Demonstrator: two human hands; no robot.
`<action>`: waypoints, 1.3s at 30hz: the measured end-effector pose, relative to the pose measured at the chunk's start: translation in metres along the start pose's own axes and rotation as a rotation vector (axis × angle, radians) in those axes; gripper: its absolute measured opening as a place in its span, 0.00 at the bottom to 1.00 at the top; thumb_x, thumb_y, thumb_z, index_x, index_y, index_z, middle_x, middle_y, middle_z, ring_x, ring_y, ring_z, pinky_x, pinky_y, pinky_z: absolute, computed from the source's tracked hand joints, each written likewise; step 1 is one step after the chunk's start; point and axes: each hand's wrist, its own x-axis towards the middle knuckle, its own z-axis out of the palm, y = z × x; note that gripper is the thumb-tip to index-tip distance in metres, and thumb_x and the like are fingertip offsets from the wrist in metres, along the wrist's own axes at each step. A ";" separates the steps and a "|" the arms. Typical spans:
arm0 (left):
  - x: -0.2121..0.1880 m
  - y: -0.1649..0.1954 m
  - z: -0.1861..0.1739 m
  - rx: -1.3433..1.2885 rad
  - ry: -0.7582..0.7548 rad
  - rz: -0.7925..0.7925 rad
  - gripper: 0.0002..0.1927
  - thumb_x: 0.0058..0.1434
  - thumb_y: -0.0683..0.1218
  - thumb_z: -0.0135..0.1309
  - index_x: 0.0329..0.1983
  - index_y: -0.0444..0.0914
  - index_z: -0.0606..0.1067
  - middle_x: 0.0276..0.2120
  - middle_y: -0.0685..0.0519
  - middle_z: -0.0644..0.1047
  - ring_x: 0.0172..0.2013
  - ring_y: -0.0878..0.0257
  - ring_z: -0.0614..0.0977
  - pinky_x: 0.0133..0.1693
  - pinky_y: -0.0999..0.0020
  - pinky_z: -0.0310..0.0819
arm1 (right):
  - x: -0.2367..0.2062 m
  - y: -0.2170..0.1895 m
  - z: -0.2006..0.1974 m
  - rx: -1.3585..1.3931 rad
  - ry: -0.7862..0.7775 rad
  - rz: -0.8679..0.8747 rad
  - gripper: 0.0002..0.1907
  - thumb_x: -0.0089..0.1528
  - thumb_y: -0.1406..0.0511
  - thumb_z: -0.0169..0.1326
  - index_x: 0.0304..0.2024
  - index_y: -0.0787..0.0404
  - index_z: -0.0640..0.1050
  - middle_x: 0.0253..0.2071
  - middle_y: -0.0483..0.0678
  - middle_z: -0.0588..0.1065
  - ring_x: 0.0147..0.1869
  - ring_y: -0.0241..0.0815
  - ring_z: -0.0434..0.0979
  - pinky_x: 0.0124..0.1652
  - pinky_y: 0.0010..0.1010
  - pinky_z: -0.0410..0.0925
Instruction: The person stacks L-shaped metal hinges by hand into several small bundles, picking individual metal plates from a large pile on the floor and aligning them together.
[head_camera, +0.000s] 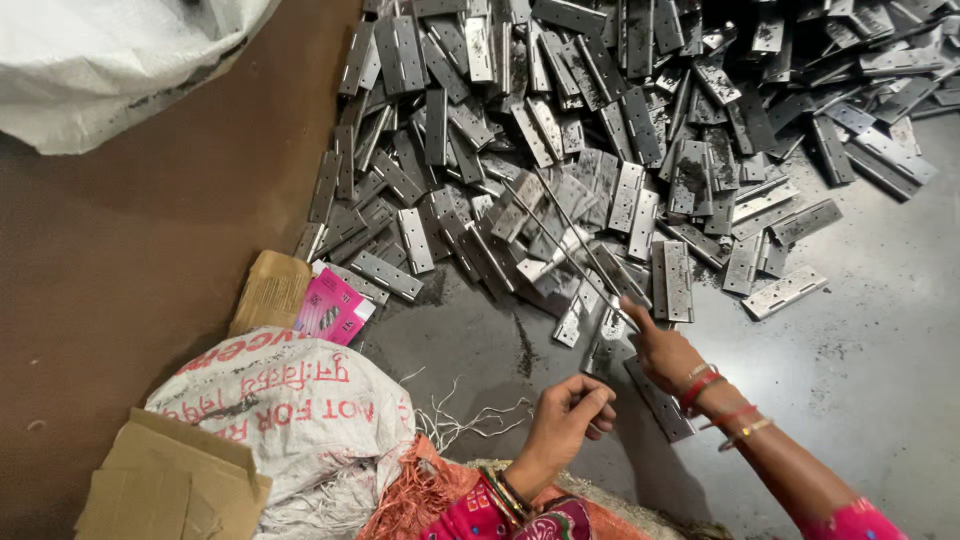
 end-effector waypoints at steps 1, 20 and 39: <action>-0.001 -0.003 0.000 -0.005 0.000 -0.009 0.10 0.71 0.47 0.51 0.43 0.34 0.77 0.30 0.54 0.79 0.29 0.69 0.81 0.30 0.75 0.75 | -0.022 0.009 0.001 0.036 0.007 -0.004 0.35 0.66 0.64 0.47 0.72 0.36 0.50 0.21 0.62 0.75 0.28 0.66 0.77 0.31 0.56 0.69; 0.001 -0.044 -0.033 0.262 0.015 -0.096 0.10 0.68 0.47 0.53 0.43 0.35 0.77 0.31 0.55 0.80 0.31 0.71 0.81 0.31 0.76 0.75 | 0.141 -0.058 -0.158 0.089 0.469 -0.129 0.22 0.75 0.63 0.33 0.72 0.44 0.55 0.18 0.44 0.63 0.15 0.39 0.61 0.12 0.28 0.59; 0.002 -0.027 -0.031 0.286 0.019 0.076 0.10 0.68 0.46 0.52 0.43 0.34 0.77 0.33 0.53 0.81 0.34 0.67 0.83 0.35 0.72 0.79 | 0.030 0.016 -0.067 0.084 0.130 -0.035 0.36 0.64 0.68 0.45 0.72 0.48 0.49 0.22 0.65 0.72 0.30 0.69 0.75 0.36 0.59 0.68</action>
